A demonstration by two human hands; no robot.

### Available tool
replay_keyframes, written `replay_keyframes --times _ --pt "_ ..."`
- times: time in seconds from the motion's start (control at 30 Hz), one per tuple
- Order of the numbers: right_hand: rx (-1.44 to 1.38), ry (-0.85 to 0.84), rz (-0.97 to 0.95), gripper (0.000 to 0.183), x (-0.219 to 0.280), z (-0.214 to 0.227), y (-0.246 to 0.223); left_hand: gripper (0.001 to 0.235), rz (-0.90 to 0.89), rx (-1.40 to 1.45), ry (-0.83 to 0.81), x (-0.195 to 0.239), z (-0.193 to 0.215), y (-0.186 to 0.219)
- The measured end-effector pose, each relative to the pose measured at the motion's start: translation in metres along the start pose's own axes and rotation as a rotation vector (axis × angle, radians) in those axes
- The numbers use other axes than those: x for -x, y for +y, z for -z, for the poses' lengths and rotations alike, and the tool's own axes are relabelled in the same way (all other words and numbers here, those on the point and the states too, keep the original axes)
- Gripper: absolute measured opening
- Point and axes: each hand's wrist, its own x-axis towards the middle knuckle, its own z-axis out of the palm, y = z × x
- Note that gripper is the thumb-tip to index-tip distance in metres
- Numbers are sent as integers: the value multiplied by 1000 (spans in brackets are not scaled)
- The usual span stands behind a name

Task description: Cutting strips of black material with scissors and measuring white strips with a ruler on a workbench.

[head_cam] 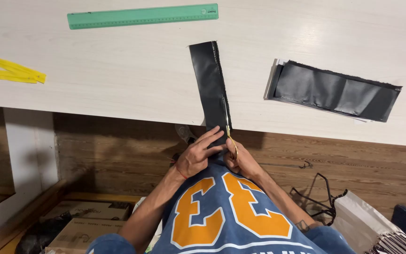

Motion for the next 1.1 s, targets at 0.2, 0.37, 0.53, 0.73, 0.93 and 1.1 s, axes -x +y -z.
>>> replay_keyframes --times 0.2,0.37,0.53,0.73,0.93,1.1 --pt "51 22 9 50 12 -12 -22 49 -5 17 -59 -1 8 6" --pt "69 11 28 46 15 -18 -32 53 -50 -40 -36 6 0 -3" --pt "55 10 44 44 10 -15 -24 53 -40 -39 16 7 0 4" --pt "48 33 36 49 -7 3 -6 53 -43 -59 13 15 -7 5" --pt "54 55 25 48 -13 10 0 59 -17 -35 2 18 -5 12" --pt "55 33 48 44 -1 -7 -21 58 -43 -124 13 16 -1 18"
